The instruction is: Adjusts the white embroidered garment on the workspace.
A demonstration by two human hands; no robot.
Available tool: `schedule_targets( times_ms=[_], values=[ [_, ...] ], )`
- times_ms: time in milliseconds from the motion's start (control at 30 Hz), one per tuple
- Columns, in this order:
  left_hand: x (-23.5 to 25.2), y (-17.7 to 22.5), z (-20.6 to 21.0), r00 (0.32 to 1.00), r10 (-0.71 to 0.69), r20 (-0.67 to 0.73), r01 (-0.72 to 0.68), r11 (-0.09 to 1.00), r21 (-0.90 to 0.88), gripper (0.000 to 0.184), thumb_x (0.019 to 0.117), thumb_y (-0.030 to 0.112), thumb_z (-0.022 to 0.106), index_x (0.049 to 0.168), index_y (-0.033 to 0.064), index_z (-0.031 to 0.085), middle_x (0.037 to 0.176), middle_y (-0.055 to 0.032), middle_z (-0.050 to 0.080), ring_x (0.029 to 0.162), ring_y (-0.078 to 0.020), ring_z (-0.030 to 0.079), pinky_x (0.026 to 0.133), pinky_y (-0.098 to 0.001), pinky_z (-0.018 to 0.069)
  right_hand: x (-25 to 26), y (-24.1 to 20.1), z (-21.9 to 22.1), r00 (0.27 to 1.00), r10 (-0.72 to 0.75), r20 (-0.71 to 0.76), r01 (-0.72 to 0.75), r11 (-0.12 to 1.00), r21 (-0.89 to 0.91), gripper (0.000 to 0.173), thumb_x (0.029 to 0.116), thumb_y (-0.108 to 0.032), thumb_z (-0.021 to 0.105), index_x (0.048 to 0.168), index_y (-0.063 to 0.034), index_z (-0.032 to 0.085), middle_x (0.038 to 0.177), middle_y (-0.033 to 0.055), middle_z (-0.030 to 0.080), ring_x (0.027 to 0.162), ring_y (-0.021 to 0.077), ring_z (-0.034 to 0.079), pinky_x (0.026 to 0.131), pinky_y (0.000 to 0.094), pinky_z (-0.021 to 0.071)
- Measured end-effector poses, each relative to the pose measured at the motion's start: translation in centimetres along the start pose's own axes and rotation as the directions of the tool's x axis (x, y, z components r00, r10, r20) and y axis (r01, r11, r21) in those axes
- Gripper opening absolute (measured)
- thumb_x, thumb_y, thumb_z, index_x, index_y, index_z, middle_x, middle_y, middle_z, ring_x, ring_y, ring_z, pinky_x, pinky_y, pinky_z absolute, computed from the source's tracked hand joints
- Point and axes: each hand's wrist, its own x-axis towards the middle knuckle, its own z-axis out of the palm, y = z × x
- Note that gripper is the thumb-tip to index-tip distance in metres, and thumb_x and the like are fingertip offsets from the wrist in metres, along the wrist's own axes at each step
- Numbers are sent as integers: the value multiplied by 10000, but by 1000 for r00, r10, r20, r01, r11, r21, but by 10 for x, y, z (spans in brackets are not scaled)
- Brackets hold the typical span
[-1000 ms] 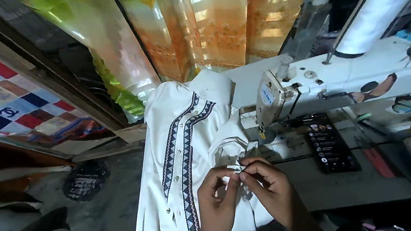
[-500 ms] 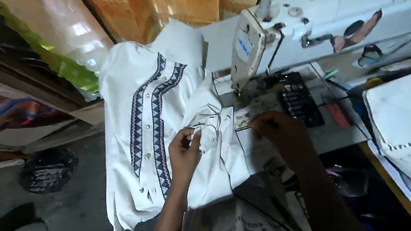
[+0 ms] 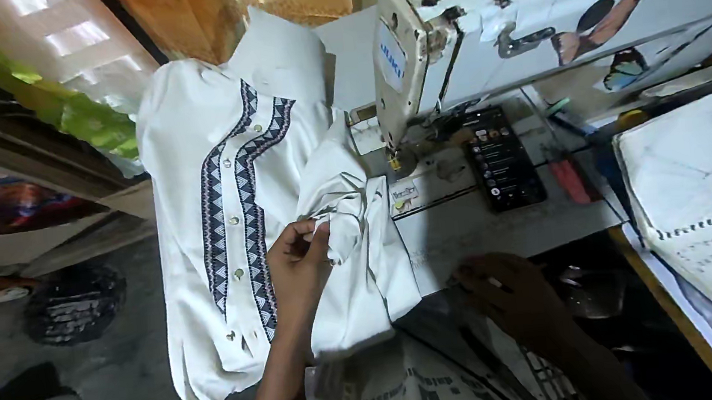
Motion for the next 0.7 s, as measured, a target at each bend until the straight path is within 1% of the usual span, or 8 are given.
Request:
schedule_targets(
  times_ms=[100,167,200,267,333,433,600,700],
  values=[
    [-9,25,-11,999,8,44,-10,999,33,41,935,29,669,949,65,681,759,86,666,655,21,614,631,-158,536,2,-9,-7,991,52,-123,-38,993,112,175,1017,-174,583,1028,-116,748,1017,88,721,984,225,660,892,306,530],
    [-17,36,-17,996,37,78,-38,999,7,64,929,28,667,947,81,700,784,97,691,683,22,636,658,-162,554,15,-29,-19,976,198,-93,-148,910,388,186,1049,-230,559,1060,-98,691,1025,34,700,983,47,620,883,143,480],
    [-20,39,-18,995,47,92,-46,999,-13,71,928,32,669,950,87,709,799,94,701,699,13,649,672,-171,565,24,-40,-21,962,264,-69,-187,820,541,186,1051,-239,565,1083,-93,675,1035,-2,709,944,-26,634,835,99,505],
    [-25,42,-16,991,70,115,-64,996,-56,78,933,36,674,959,93,721,842,77,718,740,-14,671,710,-200,587,47,-62,-18,937,348,-7,-210,582,786,134,1051,-245,571,1116,-152,643,1040,-93,735,883,-52,683,770,125,576],
    [-29,44,-12,991,80,110,-72,994,-77,67,936,37,680,962,75,730,870,59,729,757,-29,683,724,-217,601,70,-83,-10,926,377,17,-195,440,876,126,1032,-186,594,1110,-101,644,997,-80,748,837,-14,714,743,168,613],
    [-32,44,-8,995,70,76,-62,993,-101,63,940,31,673,964,43,730,847,36,723,744,-37,678,713,-219,594,96,-104,0,927,373,41,-189,370,909,151,987,-69,625,1101,27,646,977,2,768,820,35,744,747,191,634],
    [-38,43,-1,999,50,16,-46,979,-201,62,930,26,686,948,36,744,868,15,722,733,-35,666,681,-201,579,118,-114,7,922,386,25,-160,324,932,93,986,-103,633,969,-21,673,896,-10,764,779,24,726,708,179,614],
    [-42,43,7,999,37,-21,-42,964,-262,80,939,18,659,934,49,733,861,22,711,741,-31,660,687,-195,573,121,-115,14,926,372,-65,-90,384,919,150,977,-132,650,908,-3,681,995,36,714,874,15,688,766,170,597]
  ],
)
